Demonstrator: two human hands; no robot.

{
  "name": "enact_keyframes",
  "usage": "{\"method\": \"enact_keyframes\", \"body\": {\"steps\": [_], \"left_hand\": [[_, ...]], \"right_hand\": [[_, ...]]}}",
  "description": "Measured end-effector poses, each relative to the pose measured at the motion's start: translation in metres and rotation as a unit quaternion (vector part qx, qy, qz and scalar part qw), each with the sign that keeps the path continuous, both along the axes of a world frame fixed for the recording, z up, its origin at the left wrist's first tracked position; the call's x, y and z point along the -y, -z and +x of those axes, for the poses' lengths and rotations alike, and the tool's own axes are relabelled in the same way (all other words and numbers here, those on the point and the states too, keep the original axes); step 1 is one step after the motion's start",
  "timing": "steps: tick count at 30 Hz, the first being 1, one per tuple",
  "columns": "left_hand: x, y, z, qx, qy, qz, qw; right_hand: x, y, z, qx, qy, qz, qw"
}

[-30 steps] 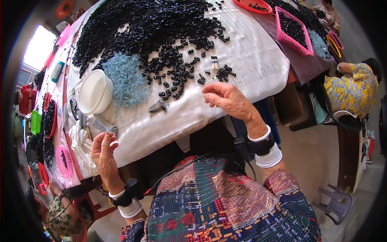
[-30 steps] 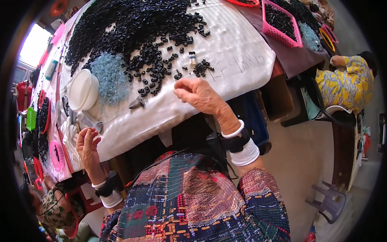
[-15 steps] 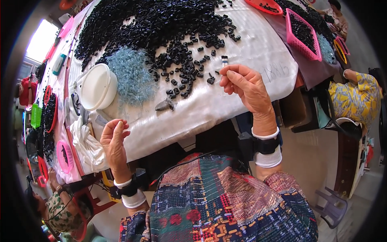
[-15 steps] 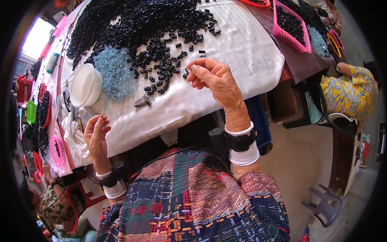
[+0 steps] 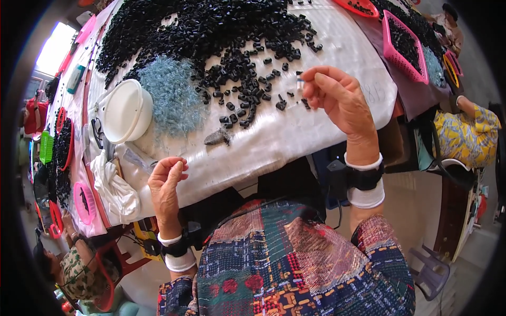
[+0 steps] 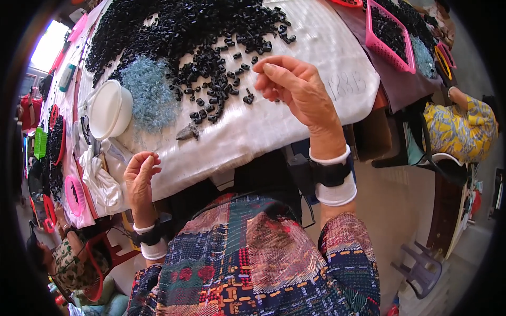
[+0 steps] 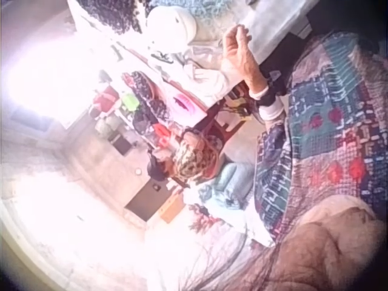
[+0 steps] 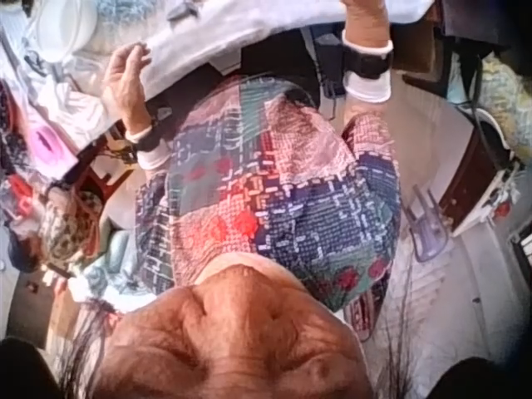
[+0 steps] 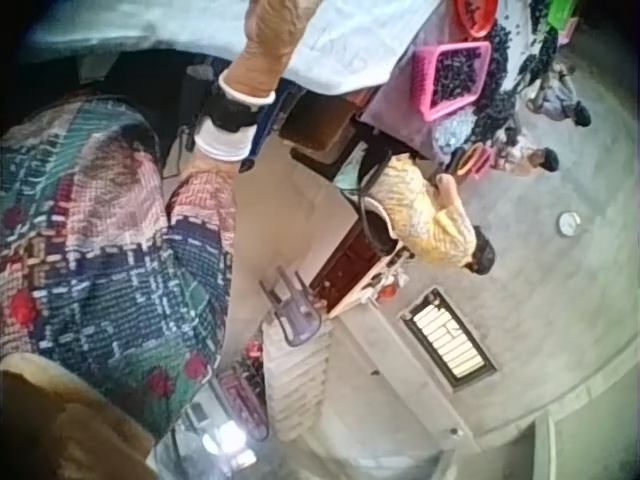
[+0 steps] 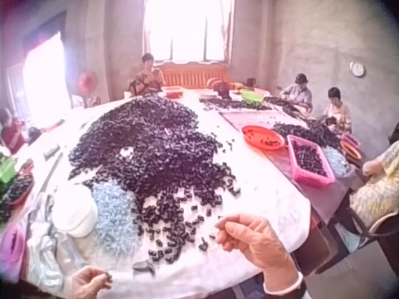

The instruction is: Assembling and sorting small plastic components on a table in a manufacturing environment.

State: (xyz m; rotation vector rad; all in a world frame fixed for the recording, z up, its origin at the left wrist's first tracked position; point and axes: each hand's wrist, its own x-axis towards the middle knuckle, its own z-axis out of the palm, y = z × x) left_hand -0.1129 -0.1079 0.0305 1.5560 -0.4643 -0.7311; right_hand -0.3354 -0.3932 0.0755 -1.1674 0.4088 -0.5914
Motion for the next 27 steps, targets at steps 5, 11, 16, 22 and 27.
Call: {"method": "enact_keyframes", "body": {"steps": [5, 11, 16, 22, 27], "left_hand": [[0.002, 0.009, -0.007, -0.023, 0.024, 0.013, 0.999], [0.008, 0.010, -0.007, -0.034, 0.042, 0.014, 0.998], [0.002, 0.011, -0.007, -0.042, 0.041, 0.025, 0.998], [0.010, 0.010, -0.007, -0.031, 0.052, 0.034, 0.998], [0.019, 0.007, -0.003, -0.057, 0.046, 0.016, 0.997]], "right_hand": [[-0.010, 0.021, -0.005, 0.028, 0.007, 0.067, 0.997], [-0.040, 0.044, 0.026, 0.012, -0.044, 0.163, 0.985], [-0.042, 0.038, 0.056, 0.052, -0.051, 0.189, 0.979], [-0.038, 0.040, 0.062, 0.106, -0.025, 0.204, 0.973], [-0.042, 0.040, 0.062, 0.158, -0.027, 0.216, 0.963]]}}
